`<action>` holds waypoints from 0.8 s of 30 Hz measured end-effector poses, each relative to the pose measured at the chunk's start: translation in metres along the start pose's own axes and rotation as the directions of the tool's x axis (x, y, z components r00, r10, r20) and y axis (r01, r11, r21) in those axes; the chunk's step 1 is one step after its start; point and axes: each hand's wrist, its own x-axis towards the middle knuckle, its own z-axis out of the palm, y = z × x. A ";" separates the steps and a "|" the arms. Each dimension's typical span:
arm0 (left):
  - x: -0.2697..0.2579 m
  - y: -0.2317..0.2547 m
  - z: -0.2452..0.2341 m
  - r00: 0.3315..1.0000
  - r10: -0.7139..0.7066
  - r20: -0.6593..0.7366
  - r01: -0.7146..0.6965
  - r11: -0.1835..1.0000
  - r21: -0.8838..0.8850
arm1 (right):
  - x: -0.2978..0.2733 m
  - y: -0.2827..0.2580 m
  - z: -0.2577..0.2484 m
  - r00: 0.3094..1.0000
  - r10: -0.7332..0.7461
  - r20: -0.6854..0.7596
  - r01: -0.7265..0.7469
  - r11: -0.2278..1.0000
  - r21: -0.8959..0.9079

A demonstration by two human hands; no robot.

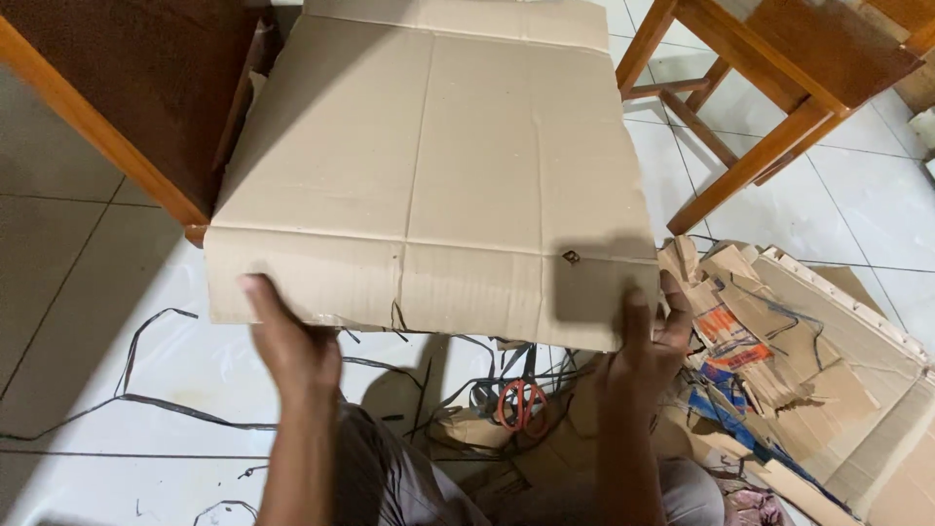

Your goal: Wrapping a wooden chair with cardboard and securing it with plastic straps

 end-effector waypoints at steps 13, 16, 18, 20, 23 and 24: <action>0.005 -0.045 0.018 0.963 0.141 0.231 -0.141 0.990 -0.018 | 0.042 0.021 0.020 0.954 -0.283 0.099 0.291 0.953 -0.080; -0.008 -0.030 0.036 0.959 0.183 0.218 -0.194 0.980 0.033 | 0.044 0.011 0.028 0.977 -0.174 0.124 0.187 0.977 -0.105; -0.024 -0.021 0.046 0.956 0.205 0.210 -0.222 0.973 0.061 | 0.046 0.006 0.024 0.984 -0.115 0.137 0.135 0.980 -0.143; -0.018 -0.032 0.041 0.958 0.212 0.192 -0.231 0.969 0.087 | 0.052 0.003 0.022 0.978 -0.113 0.176 0.150 0.967 -0.207; -0.026 -0.022 0.045 0.980 0.135 0.144 -0.153 0.981 0.122 | 0.042 -0.011 0.028 0.974 -0.106 0.201 0.161 0.946 -0.281; -0.024 -0.025 0.044 0.981 0.132 0.142 -0.150 0.981 0.126 | 0.049 -0.004 0.019 0.974 -0.103 0.200 0.159 0.946 -0.284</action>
